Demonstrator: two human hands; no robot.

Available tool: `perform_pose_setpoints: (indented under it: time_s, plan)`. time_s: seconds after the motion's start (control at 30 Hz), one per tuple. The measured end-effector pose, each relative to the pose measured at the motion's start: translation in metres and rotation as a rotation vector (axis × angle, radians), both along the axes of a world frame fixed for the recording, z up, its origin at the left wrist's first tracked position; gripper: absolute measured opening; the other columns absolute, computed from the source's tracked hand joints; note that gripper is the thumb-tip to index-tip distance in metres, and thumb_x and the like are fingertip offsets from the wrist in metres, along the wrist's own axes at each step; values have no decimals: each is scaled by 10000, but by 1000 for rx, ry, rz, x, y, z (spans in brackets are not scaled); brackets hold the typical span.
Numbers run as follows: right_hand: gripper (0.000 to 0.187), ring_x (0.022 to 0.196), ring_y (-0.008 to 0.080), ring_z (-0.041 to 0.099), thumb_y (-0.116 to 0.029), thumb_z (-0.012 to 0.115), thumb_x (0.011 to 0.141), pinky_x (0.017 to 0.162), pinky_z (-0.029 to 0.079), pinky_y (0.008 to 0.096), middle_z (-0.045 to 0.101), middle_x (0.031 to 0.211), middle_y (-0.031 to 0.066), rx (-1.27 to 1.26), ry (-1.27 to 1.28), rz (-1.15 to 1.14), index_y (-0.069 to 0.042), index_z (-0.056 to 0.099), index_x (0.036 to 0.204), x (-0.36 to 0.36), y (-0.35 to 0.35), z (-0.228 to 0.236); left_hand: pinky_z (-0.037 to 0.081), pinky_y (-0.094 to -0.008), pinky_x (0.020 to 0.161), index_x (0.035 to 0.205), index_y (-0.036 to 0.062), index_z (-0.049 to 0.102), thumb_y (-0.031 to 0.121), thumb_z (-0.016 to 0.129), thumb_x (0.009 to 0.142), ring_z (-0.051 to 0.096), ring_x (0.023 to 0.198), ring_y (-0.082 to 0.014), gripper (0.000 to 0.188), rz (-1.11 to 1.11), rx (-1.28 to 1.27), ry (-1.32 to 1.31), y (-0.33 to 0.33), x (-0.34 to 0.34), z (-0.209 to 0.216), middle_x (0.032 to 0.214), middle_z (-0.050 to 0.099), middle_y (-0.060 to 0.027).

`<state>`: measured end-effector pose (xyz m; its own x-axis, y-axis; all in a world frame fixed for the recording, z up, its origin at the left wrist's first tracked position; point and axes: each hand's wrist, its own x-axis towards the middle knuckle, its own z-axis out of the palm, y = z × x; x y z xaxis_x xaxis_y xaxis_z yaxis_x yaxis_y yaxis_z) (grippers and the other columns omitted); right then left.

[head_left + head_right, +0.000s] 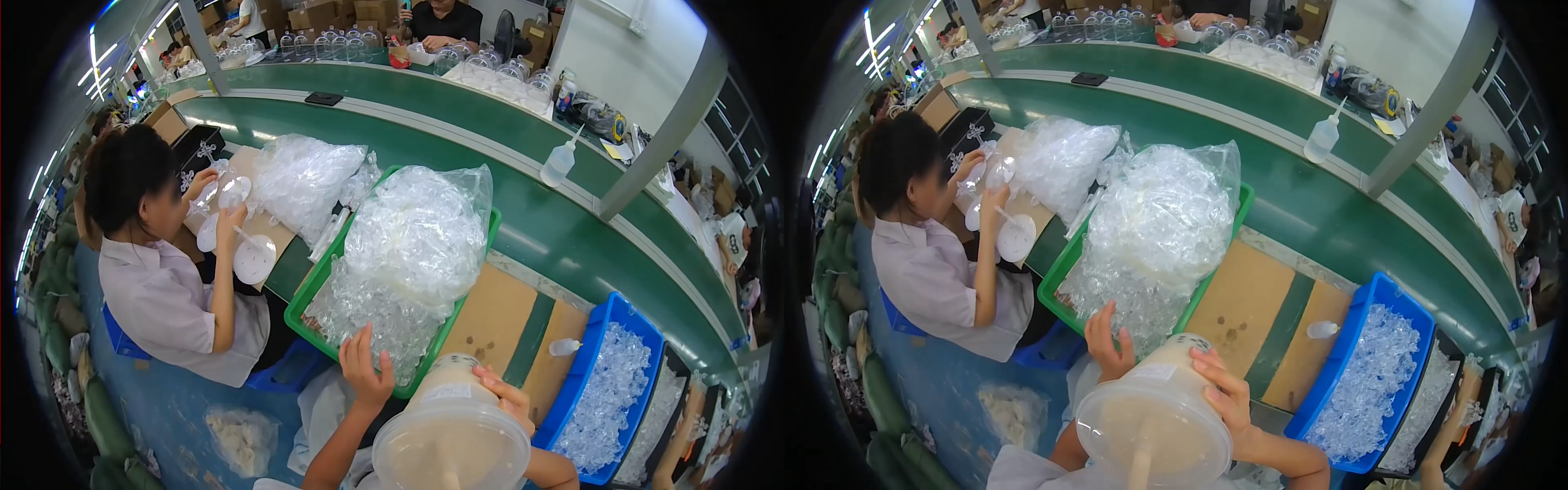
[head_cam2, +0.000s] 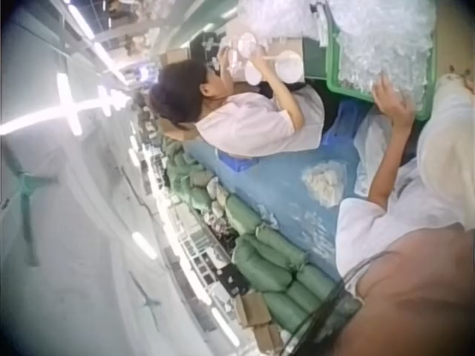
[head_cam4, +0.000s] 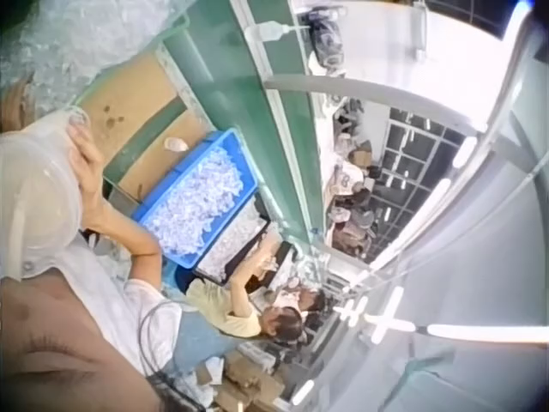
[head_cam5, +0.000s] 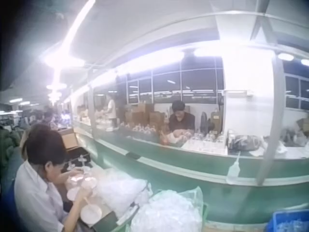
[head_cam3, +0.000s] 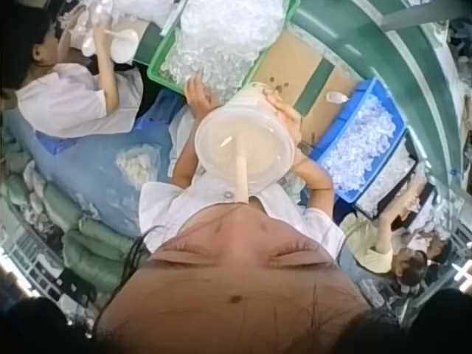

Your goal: Applying adhesive to clear decorative crystal pieces and mounting them onto base plates on a factory assembly line.

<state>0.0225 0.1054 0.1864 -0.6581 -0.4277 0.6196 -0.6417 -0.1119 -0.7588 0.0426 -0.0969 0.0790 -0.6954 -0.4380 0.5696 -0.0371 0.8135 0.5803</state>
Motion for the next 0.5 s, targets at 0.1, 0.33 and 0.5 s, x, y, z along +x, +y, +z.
perform_pose_setpoints:
  time_s: [0.1,0.33,0.5]
  plan:
    - [599,1159,449,451,-72,663,786,1011,247,629,413,1241,221,-23,-25,10,-138,350,1293,0,1,2,328,-449,961,1211,-35,498,179,512,796,527,1032,-320,467,-7,16,-16,0,-1,1,1128,559,-184]
    - [614,1162,446,449,-85,677,780,1015,239,630,402,1245,220,-85,-16,-8,-138,345,1294,3,2,1,328,-451,960,1212,-34,497,185,506,802,528,1031,-320,464,0,10,-19,0,0,2,1136,559,-180]
    - [616,1159,444,452,-95,685,778,1017,244,624,405,1238,217,-42,-9,-65,-141,347,1291,7,9,-2,345,-424,927,1199,-37,505,169,495,817,541,987,-322,435,2,-23,6,1,-2,2,1091,575,-178]
